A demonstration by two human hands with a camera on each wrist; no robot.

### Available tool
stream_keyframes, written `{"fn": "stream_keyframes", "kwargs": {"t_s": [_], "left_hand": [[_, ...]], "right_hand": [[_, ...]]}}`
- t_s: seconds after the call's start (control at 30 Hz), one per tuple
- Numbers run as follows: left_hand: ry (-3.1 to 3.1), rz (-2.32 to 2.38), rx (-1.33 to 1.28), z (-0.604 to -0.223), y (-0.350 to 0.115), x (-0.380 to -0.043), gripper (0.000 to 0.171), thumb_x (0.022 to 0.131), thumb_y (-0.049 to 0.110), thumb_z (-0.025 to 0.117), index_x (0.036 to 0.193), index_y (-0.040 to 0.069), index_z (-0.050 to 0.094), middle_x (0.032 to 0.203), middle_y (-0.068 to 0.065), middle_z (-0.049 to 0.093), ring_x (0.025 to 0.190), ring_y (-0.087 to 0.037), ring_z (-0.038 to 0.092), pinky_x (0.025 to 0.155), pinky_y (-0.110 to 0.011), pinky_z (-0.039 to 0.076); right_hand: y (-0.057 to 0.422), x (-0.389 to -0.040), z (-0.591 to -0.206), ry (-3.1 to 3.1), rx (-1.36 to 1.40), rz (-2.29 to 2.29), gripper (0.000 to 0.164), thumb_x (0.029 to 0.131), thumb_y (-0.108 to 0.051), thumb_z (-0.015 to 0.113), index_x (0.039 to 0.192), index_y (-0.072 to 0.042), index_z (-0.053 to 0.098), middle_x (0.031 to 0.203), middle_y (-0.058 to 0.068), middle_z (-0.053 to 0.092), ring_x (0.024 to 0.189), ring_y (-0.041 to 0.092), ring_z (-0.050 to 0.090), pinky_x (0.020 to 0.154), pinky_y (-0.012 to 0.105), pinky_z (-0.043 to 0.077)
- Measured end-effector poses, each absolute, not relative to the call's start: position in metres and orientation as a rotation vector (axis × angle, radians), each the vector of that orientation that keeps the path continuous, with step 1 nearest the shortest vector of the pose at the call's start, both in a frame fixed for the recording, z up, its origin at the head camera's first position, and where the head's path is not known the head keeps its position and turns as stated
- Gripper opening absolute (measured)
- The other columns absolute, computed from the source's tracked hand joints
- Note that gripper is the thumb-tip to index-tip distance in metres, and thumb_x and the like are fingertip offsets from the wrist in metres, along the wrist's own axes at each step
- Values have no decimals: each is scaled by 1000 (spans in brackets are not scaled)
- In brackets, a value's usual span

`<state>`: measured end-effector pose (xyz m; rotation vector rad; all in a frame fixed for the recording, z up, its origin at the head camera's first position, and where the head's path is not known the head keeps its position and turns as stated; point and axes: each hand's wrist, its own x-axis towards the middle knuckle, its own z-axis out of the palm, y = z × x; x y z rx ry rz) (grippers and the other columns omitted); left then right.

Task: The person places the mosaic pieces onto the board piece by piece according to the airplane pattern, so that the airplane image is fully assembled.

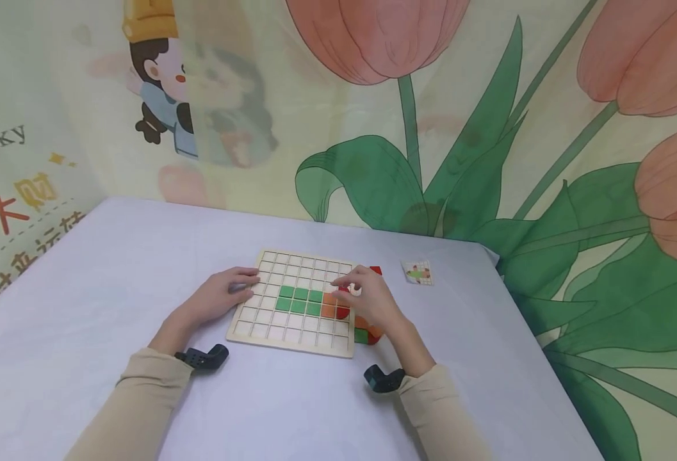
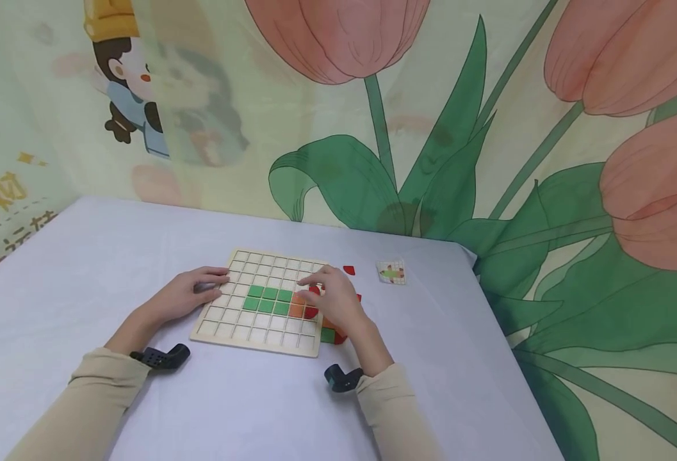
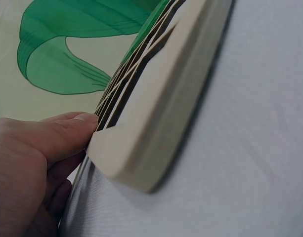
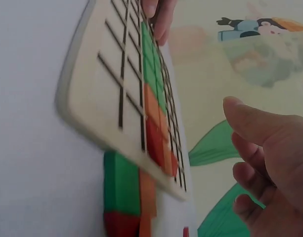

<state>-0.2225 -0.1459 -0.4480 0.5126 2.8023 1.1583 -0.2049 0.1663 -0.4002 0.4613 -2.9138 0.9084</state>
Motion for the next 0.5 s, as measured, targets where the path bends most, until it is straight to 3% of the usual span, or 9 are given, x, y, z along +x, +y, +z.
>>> {"fn": "stream_keyframes", "kwargs": {"t_s": [0.17,0.5], "left_hand": [[2801,1152,527,-446,-149,-226,39,94,19,57,130,5,56,146,-12,44,140,-39,29,114,-58,23],[2783,1180,502,-448,-148,-225,39,94,20,58,130,5,57,146,-12,44,140,-39,28,114,-58,22]], "right_hand": [[194,-198,-410,-3037,312,879,21,80,-29,76,100,-22,75,94,-5,61,92,16,52,66,21,52],[211,-195,-424,-3145,293,767,21,78,-32,78,95,-19,75,83,-4,58,76,14,50,57,23,46]]}}
